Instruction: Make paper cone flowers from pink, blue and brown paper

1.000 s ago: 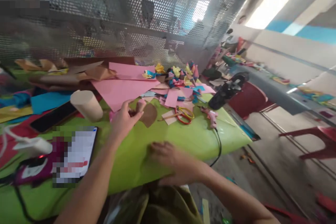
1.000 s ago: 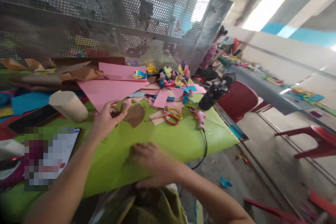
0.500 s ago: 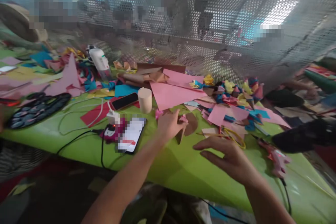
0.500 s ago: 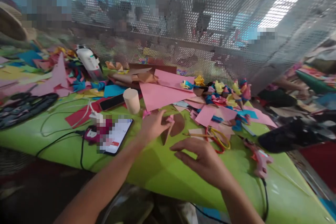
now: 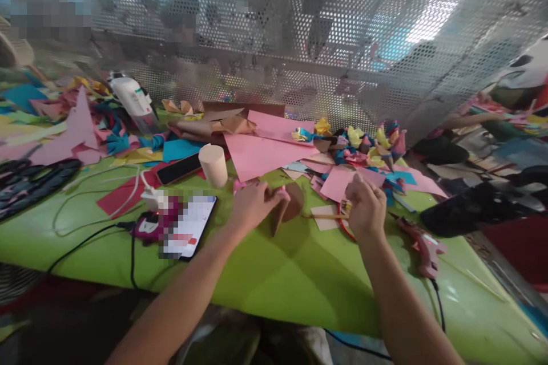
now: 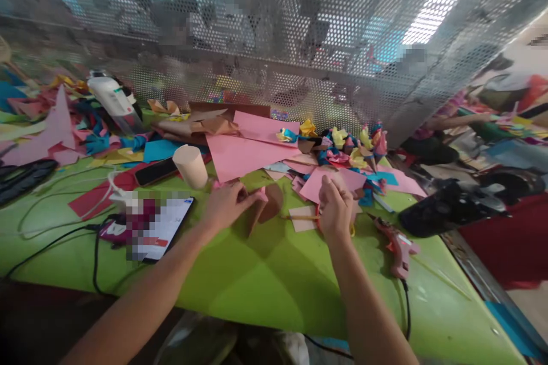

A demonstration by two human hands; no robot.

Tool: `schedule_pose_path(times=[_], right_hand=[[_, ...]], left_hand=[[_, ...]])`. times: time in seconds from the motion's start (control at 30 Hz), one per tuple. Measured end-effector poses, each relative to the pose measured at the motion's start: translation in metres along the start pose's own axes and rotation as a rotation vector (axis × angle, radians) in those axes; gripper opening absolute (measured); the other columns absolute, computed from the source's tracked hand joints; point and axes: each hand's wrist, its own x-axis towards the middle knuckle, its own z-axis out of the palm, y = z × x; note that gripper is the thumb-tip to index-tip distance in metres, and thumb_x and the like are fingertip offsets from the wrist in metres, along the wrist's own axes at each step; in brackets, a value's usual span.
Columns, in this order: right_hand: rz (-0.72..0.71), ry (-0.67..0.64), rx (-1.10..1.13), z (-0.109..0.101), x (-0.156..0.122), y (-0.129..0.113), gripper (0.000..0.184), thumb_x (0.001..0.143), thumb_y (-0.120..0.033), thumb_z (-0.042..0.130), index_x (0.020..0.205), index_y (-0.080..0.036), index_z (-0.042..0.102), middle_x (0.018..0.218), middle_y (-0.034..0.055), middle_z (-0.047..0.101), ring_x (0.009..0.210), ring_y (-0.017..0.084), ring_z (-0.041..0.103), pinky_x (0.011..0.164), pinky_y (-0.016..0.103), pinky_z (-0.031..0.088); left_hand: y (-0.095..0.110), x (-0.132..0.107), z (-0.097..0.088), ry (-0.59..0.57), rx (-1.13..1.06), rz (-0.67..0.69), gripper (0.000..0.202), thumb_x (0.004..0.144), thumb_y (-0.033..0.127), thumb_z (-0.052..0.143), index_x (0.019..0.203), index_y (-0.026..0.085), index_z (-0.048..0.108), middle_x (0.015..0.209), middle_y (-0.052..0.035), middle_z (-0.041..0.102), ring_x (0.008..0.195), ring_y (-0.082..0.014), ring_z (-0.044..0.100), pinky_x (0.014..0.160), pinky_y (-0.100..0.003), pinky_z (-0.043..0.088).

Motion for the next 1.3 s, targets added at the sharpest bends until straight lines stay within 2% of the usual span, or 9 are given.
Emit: schedule_pose_path(times=[0.13, 0.27, 0.47, 0.63, 0.7, 0.83, 1.0, 1.13, 1.3], right_hand=[[-0.004, 0.005, -0.036, 0.002, 0.0, 0.001, 0.058, 0.084, -0.06, 0.067, 0.055, -0.024, 0.032, 0.052, -0.0078, 0.026, 0.048, 0.01, 0.023, 0.046, 0.027, 0.021], [0.053, -0.089, -0.056, 0.006, -0.005, 0.0, 0.052, 0.084, -0.062, 0.065, 0.058, -0.023, 0.043, 0.055, -0.0054, 0.038, 0.052, 0.011, 0.033, 0.049, 0.025, 0.029], [0.186, -0.28, -0.008, 0.014, -0.013, -0.002, 0.038, 0.08, -0.059, 0.07, 0.082, -0.021, 0.064, 0.071, -0.0012, 0.057, 0.067, 0.015, 0.052, 0.062, 0.026, 0.044], [0.279, -0.579, 0.077, 0.025, -0.026, -0.001, 0.053, 0.071, -0.057, 0.08, 0.106, -0.022, 0.063, 0.095, 0.006, 0.069, 0.086, 0.022, 0.065, 0.074, 0.034, 0.054], [0.268, -0.658, 0.098, 0.028, -0.03, -0.002, 0.055, 0.07, -0.055, 0.083, 0.108, -0.022, 0.061, 0.095, 0.006, 0.07, 0.085, 0.023, 0.066, 0.076, 0.036, 0.055], [0.188, -0.656, 0.091, 0.032, -0.032, -0.002, 0.047, 0.069, -0.05, 0.085, 0.1, -0.021, 0.063, 0.093, 0.0041, 0.07, 0.084, 0.022, 0.065, 0.079, 0.036, 0.054], [0.143, -0.635, 0.113, 0.034, -0.031, -0.002, 0.042, 0.07, -0.049, 0.086, 0.092, -0.02, 0.066, 0.087, 0.0025, 0.067, 0.081, 0.021, 0.063, 0.078, 0.037, 0.054], [0.091, -0.637, 0.071, 0.032, -0.03, -0.006, 0.041, 0.07, -0.05, 0.085, 0.091, -0.02, 0.068, 0.09, 0.0034, 0.068, 0.084, 0.021, 0.062, 0.079, 0.035, 0.052], [0.118, -0.635, 0.02, 0.02, -0.021, -0.012, 0.056, 0.072, -0.052, 0.084, 0.116, -0.021, 0.066, 0.099, 0.0048, 0.07, 0.084, 0.02, 0.062, 0.079, 0.033, 0.051]], left_hand=[[0.01, -0.005, 0.018, -0.078, 0.127, 0.019, 0.045, 0.083, 0.057, 0.068, 0.098, 0.014, 0.065, 0.1, -0.0204, 0.074, 0.097, -0.0379, 0.069, 0.083, -0.045, 0.05], [0.011, -0.005, 0.02, -0.047, 0.1, 0.006, 0.027, 0.083, 0.038, 0.072, 0.097, 0.017, 0.064, 0.101, -0.0173, 0.074, 0.099, -0.0347, 0.069, 0.084, -0.042, 0.051], [0.012, -0.009, 0.011, 0.189, -0.082, 0.064, 0.016, 0.087, 0.028, 0.07, 0.095, 0.02, 0.058, 0.096, -0.0094, 0.071, 0.093, -0.0268, 0.069, 0.077, -0.035, 0.052], [0.017, -0.016, 0.017, 0.332, -0.232, 0.162, 0.017, 0.085, 0.023, 0.072, 0.096, 0.022, 0.059, 0.091, -0.0051, 0.07, 0.088, -0.0225, 0.068, 0.075, -0.031, 0.053], [0.018, -0.018, 0.019, 0.36, -0.268, 0.198, 0.018, 0.085, 0.026, 0.073, 0.098, 0.022, 0.06, 0.09, -0.0051, 0.07, 0.087, -0.0222, 0.068, 0.075, -0.031, 0.054], [0.021, -0.02, 0.019, 0.389, -0.325, 0.257, 0.016, 0.09, 0.03, 0.069, 0.103, 0.022, 0.063, 0.093, -0.0057, 0.072, 0.09, -0.0221, 0.069, 0.08, -0.033, 0.054], [0.021, -0.019, 0.02, 0.358, -0.464, 0.298, 0.019, 0.091, 0.036, 0.068, 0.104, 0.022, 0.064, 0.095, -0.0059, 0.072, 0.09, -0.0212, 0.068, 0.081, -0.032, 0.055], [0.017, -0.016, 0.02, 0.225, -0.564, 0.248, 0.028, 0.089, 0.035, 0.068, 0.112, 0.021, 0.061, 0.104, -0.0075, 0.073, 0.094, -0.0223, 0.069, 0.082, -0.033, 0.056], [0.014, -0.014, 0.02, 0.066, -0.516, 0.169, 0.028, 0.088, 0.024, 0.065, 0.116, 0.022, 0.06, 0.108, -0.0067, 0.073, 0.1, -0.0254, 0.069, 0.087, -0.038, 0.054]])
